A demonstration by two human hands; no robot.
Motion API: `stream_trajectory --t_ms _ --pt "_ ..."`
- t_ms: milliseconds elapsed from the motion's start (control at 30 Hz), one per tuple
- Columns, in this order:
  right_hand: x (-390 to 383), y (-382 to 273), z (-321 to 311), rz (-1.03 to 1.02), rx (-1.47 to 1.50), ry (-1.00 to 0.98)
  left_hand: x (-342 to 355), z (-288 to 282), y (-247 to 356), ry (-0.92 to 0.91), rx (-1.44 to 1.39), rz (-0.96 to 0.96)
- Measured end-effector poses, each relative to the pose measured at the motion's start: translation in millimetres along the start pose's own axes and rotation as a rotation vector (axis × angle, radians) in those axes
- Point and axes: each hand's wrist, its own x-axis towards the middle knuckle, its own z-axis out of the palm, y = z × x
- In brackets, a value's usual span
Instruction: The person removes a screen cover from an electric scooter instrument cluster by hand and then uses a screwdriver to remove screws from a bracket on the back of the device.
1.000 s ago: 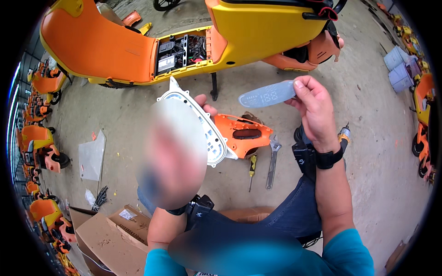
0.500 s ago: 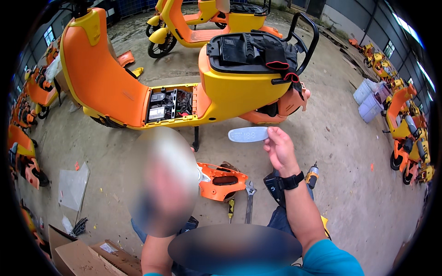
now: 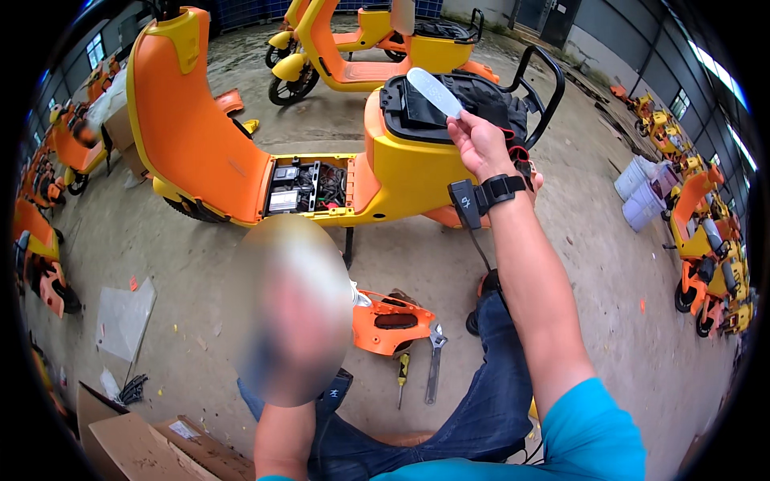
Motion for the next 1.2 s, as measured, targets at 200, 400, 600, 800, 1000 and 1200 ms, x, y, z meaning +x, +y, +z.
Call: stream_trajectory --t_ms 200,400,600,800,1000,1200 --pt "32.1 20.0 -5.1 0.053 0.05 0.062 1.1 -1.5 7.0 0.024 -0.033 0.06" --pt "53.9 1.4 -44.3 0.056 0.007 -0.043 7.9 -14.0 8.7 -0.131 0.152 0.162" --pt "-7.3 39.7 -46.3 0.241 0.103 -0.281 8.0 -23.9 25.5 0.003 0.429 0.326" --pt "-131.5 156.0 -117.6 0.476 0.112 -0.027 9.4 -20.8 20.3 -0.006 0.351 0.267" --pt "-213.6 255.0 -205.2 0.774 -0.079 0.158 10.8 -30.5 21.8 -0.032 0.409 0.3" --pt "-223.5 284.9 -251.1 0.857 -0.437 0.226 7.7 -40.0 17.9 -0.026 0.574 0.347"
